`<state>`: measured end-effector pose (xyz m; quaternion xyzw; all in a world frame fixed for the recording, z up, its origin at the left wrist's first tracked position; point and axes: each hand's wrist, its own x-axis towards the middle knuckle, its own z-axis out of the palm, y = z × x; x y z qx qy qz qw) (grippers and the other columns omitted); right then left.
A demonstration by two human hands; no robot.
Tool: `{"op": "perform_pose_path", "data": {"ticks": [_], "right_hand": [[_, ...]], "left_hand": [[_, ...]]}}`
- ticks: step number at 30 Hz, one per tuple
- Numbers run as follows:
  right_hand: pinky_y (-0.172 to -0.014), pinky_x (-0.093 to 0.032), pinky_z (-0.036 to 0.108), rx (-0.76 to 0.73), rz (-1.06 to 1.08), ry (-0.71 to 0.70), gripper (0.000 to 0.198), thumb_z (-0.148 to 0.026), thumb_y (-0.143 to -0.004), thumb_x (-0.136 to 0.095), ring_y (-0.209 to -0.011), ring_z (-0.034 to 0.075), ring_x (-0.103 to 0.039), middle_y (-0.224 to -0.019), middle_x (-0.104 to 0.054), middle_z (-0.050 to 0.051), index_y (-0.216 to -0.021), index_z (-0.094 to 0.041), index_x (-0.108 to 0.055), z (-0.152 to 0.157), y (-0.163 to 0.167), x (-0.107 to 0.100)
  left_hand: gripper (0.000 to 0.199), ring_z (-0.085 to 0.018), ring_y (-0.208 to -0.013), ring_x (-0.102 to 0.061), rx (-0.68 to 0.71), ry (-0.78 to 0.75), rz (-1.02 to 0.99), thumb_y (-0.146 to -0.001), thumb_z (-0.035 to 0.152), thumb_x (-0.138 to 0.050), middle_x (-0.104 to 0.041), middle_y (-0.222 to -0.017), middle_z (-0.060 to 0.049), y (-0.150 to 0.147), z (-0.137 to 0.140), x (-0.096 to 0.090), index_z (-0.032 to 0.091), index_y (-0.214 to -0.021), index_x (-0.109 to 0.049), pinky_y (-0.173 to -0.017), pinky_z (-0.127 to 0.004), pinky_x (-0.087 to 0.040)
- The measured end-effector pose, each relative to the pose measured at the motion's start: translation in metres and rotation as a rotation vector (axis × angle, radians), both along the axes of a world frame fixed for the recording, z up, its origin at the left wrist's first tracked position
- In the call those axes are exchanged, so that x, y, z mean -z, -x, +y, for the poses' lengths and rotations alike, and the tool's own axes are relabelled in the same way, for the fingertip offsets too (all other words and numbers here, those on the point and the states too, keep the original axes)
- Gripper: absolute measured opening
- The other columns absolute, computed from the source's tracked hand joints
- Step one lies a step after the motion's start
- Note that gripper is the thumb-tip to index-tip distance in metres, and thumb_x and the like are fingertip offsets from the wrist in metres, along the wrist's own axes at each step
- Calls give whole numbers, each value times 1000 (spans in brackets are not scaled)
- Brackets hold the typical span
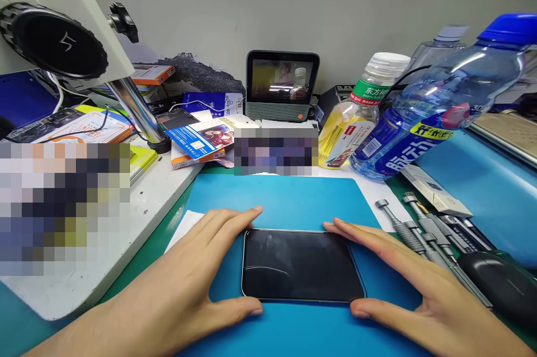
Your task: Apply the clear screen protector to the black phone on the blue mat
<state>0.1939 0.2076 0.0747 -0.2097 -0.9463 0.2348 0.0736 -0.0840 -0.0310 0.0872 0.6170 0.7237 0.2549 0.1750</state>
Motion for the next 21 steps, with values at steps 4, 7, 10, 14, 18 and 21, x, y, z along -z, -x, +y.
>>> {"op": "perform_pose_path", "data": {"ticks": [4, 7, 10, 14, 18, 21], "right_hand": [[-119, -50, 47, -5, 3, 11, 77, -63, -93, -77, -142, 34, -61, -160, -59, -3, -162, -47, -47, -1, 0, -2], [-119, -50, 47, 0, 3, 11, 76, -62, -93, -77, -141, 34, -62, -160, -59, -3, -162, -46, -48, -1, -1, -3], [-118, -51, 48, -8, 6, 8, 77, -62, -92, -78, -141, 35, -62, -160, -59, -1, -162, -45, -49, -1, -2, -1], [-117, -53, 48, -7, 19, -16, 77, -63, -93, -77, -140, 34, -63, -159, -59, -3, -162, -48, -46, 0, -1, 1], [-118, -52, 47, -25, 31, -21, 75, -62, -93, -76, -138, 33, -65, -159, -60, -4, -161, -49, -46, 2, 1, 1], [-117, -52, 47, -30, 26, -27, 75, -60, -94, -76, -138, 32, -65, -159, -59, -5, -161, -51, -45, 3, 1, 1]], "left_hand": [[89, -32, -149, -53, 19, -2, 12, -95, 37, -79, -49, -163, -3, 2, -1, -3, 48, -163, -23, -116, -48, -56], [88, -30, -149, -53, 41, 20, 5, -97, 38, -78, -48, -163, -2, 3, 0, -4, 48, -163, -21, -119, -47, -54], [90, -29, -149, -52, 53, 32, -7, -96, 37, -79, -47, -164, -3, 4, 0, -4, 47, -163, -21, -119, -47, -53], [91, -29, -148, -51, 53, 35, -20, -95, 34, -79, -47, -162, -3, 5, 0, -2, 48, -164, -22, -120, -46, -52], [90, -31, -144, -54, 42, 16, -47, -93, 34, -81, -51, -157, -5, 6, 2, 0, 44, -165, -27, -119, -50, -51], [91, -31, -144, -52, 38, 27, -64, -93, 35, -81, -51, -156, -5, 6, 2, 0, 45, -165, -25, -120, -52, -49]]}}
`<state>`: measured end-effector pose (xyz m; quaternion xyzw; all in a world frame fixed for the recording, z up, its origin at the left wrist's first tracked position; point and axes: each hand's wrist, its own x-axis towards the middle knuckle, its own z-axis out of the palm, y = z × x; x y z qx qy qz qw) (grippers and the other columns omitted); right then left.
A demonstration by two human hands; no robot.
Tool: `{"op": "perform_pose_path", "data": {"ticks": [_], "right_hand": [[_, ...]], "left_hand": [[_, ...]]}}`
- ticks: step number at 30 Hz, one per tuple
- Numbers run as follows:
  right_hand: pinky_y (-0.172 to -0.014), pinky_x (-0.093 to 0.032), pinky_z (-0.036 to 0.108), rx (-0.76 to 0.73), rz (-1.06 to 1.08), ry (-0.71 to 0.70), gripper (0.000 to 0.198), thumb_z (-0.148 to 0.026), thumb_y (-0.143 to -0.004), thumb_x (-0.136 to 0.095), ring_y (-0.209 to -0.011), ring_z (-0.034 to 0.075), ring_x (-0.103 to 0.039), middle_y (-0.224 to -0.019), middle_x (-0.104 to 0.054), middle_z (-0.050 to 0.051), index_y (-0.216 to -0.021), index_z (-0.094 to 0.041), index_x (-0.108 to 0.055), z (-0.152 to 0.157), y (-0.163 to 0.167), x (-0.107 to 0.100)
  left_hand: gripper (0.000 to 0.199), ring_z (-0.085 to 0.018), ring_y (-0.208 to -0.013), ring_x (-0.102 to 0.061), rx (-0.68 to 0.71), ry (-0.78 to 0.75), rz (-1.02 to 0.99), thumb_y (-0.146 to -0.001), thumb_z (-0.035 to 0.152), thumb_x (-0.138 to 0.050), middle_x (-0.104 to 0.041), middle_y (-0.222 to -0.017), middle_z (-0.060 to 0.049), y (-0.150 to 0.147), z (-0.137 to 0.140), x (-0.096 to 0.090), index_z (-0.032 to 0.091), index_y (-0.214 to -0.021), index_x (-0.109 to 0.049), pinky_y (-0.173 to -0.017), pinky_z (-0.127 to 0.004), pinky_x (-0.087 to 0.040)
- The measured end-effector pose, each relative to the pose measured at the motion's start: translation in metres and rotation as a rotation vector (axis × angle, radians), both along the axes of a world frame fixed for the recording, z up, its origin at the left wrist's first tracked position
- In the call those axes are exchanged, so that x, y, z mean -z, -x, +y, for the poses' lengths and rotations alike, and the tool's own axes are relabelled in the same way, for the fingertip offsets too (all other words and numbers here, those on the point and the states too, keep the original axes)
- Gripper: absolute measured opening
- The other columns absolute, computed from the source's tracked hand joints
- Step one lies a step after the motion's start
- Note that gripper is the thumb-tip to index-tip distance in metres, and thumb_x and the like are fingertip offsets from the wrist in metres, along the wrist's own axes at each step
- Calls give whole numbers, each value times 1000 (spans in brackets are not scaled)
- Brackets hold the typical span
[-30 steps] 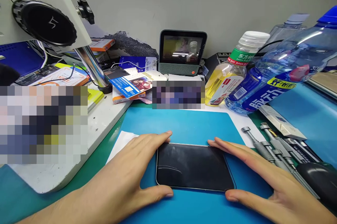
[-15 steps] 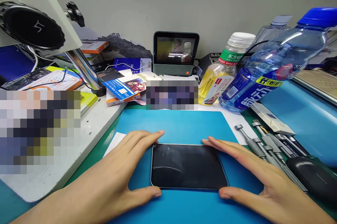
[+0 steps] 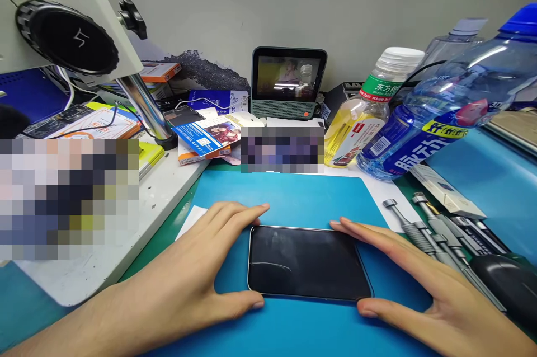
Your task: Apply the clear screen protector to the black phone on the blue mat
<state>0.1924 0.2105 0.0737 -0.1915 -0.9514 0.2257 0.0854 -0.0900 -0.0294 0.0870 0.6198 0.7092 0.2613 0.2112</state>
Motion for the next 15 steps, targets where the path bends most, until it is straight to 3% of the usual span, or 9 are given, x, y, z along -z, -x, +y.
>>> {"op": "perform_pose_path", "data": {"ticks": [15], "right_hand": [[-117, -53, 45, 48, 15, 11, 73, -60, -94, -75, -140, 32, -63, -159, -60, -4, -161, -48, -47, -1, -7, 3]], "left_hand": [[91, -30, -143, -52, -3, 6, -14, -92, 33, -81, -51, -155, -5, -1, 2, -3, 43, -165, -27, -119, -49, -49]]}}
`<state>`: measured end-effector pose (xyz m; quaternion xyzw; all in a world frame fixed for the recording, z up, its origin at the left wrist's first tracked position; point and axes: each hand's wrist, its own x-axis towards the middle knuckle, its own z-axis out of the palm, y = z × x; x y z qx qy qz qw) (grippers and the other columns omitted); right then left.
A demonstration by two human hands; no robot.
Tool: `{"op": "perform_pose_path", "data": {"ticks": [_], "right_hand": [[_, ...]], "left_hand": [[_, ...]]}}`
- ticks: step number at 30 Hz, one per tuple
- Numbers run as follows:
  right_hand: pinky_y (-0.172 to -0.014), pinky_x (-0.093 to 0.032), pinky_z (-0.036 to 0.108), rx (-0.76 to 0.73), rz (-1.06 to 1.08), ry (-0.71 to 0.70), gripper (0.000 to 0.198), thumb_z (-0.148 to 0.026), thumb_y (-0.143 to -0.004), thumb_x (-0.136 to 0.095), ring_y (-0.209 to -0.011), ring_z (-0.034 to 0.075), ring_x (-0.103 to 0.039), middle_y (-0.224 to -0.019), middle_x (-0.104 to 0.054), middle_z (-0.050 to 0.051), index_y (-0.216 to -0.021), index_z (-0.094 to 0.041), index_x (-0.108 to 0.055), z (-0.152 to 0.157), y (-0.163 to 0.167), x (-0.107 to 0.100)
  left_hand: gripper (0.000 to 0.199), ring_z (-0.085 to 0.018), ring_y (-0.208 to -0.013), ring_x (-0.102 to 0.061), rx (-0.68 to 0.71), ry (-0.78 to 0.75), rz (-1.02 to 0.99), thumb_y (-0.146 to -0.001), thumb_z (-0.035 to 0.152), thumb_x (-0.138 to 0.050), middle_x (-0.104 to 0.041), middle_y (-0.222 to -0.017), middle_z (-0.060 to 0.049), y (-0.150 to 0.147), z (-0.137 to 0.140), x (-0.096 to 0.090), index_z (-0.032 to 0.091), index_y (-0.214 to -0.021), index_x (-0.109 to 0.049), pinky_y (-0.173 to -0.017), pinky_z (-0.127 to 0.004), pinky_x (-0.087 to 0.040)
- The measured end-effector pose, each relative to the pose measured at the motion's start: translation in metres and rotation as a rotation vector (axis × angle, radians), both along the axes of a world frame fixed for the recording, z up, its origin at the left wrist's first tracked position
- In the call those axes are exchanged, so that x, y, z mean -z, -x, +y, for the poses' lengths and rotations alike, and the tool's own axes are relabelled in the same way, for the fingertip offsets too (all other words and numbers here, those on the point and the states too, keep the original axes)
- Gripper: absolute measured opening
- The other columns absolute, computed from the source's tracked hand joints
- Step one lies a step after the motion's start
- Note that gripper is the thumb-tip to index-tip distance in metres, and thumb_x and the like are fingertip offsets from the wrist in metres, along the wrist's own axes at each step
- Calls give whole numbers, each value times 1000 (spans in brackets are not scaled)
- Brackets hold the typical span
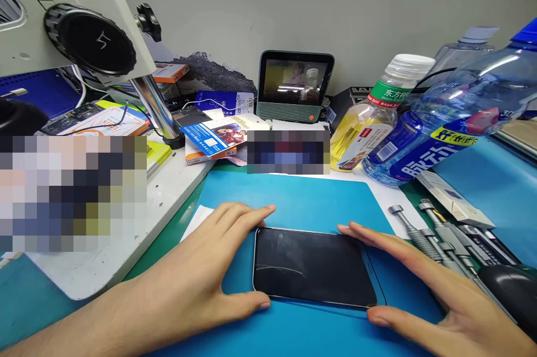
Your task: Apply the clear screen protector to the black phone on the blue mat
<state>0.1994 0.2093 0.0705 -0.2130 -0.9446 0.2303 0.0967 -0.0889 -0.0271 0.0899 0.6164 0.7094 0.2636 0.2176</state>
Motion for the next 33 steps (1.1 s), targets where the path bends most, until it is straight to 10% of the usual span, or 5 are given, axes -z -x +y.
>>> {"op": "perform_pose_path", "data": {"ticks": [26, 33], "right_hand": [[-119, -50, 41, -18, -7, 22, 73, -59, -96, -74, -140, 28, -63, -159, -60, -6, -162, -51, -43, -4, 4, -1], [-119, -51, 39, -43, -21, 95, 78, -57, -95, -79, -142, 27, -62, -159, -59, -6, -163, -51, -42, -8, 11, -18]], "left_hand": [[95, -31, -141, -53, 31, -32, -4, -92, 44, -86, -55, -151, -5, 6, -1, 6, 46, -164, -25, -119, -49, -49], [59, -24, -130, -66, 149, -113, 224, -102, 51, -73, -60, -150, -2, 13, -6, 3, 40, -153, -46, -109, -35, -58]]}}
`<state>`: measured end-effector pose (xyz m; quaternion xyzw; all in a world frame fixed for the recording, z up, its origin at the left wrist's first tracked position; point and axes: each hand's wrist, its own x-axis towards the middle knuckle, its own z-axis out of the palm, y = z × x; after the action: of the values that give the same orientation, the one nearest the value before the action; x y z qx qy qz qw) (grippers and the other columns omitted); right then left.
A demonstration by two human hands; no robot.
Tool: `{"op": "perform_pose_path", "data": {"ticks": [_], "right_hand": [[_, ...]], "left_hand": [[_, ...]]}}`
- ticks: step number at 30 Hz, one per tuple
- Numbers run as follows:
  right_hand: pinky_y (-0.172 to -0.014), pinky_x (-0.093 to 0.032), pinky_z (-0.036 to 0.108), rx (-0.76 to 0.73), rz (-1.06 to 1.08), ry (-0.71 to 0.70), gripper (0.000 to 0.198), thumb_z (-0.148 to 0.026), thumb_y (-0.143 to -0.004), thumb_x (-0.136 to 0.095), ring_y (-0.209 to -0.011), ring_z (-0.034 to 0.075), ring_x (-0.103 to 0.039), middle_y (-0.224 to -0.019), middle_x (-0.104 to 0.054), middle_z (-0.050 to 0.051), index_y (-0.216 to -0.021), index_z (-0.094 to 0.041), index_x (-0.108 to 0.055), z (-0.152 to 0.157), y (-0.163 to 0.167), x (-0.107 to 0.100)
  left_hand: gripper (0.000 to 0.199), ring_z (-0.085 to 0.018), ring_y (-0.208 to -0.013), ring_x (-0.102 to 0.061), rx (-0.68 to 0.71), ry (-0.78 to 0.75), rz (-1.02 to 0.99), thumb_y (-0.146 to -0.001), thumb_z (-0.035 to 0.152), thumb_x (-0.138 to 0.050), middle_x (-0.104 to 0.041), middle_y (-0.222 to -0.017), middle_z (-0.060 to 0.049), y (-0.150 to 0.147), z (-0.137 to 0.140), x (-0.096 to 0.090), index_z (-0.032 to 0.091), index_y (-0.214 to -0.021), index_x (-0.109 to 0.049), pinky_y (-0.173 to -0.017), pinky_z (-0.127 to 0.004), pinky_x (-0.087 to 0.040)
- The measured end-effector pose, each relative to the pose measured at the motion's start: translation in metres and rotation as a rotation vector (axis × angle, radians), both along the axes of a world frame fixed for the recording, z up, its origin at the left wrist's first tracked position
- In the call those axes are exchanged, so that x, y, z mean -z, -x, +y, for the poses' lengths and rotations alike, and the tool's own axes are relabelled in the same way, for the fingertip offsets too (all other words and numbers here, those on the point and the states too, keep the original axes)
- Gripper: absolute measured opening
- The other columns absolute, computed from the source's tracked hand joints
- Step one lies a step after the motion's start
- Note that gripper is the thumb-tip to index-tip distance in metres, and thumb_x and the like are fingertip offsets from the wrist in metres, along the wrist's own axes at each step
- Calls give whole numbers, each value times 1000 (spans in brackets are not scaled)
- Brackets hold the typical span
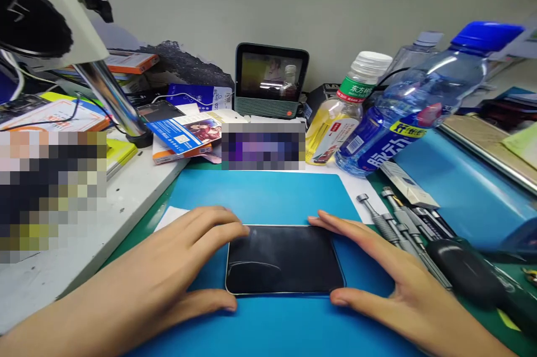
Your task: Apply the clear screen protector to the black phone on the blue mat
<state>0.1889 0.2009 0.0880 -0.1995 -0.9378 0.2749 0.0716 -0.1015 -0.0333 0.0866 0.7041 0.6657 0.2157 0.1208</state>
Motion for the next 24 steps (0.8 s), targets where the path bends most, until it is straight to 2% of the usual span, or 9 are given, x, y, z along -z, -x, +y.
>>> {"op": "perform_pose_path", "data": {"ticks": [4, 9, 15, 20, 24], "right_hand": [[-122, -49, 42, -6, -14, 14, 79, -58, -94, -79, -145, 26, -60, -161, -58, -6, -163, -52, -40, -1, 0, 0], [-122, -50, 47, -11, -13, 8, 79, -60, -94, -78, -145, 28, -59, -162, -57, -5, -163, -52, -40, -1, -3, 2], [-122, -50, 47, -30, 7, 0, 81, -62, -94, -78, -146, 27, -58, -164, -55, -5, -163, -52, -37, -3, -3, 1], [-123, -49, 39, -52, 51, -27, 83, -59, -96, -78, -147, 21, -57, -163, -55, -8, -164, -55, -31, -5, -3, 1], [-124, -47, 35, -83, 106, -72, 84, -55, -97, -78, -147, 19, -56, -163, -56, -5, -166, -49, -30, -6, -5, -1]], "left_hand": [[49, -23, -128, -69, 38, -56, 78, -104, 54, -68, -63, -149, -3, 6, 1, 2, 35, -147, -54, -107, -33, -59], [42, -23, -130, -69, 76, -66, 177, -107, 57, -61, -61, -153, -1, 13, -2, 8, 36, -144, -57, -104, -34, -61], [65, -24, -139, -61, 28, -54, 190, -100, 65, -69, -55, -159, -4, 9, -7, 17, 32, -152, -48, -110, -33, -58], [69, -25, -138, -62, -31, -93, 161, -99, 63, -70, -60, -154, -4, 0, -5, 23, 32, -155, -44, -111, -33, -59], [78, -28, -139, -63, -77, -85, 159, -97, 64, -72, -59, -155, -6, 2, -10, 30, 32, -160, -41, -111, -37, -60]]}}
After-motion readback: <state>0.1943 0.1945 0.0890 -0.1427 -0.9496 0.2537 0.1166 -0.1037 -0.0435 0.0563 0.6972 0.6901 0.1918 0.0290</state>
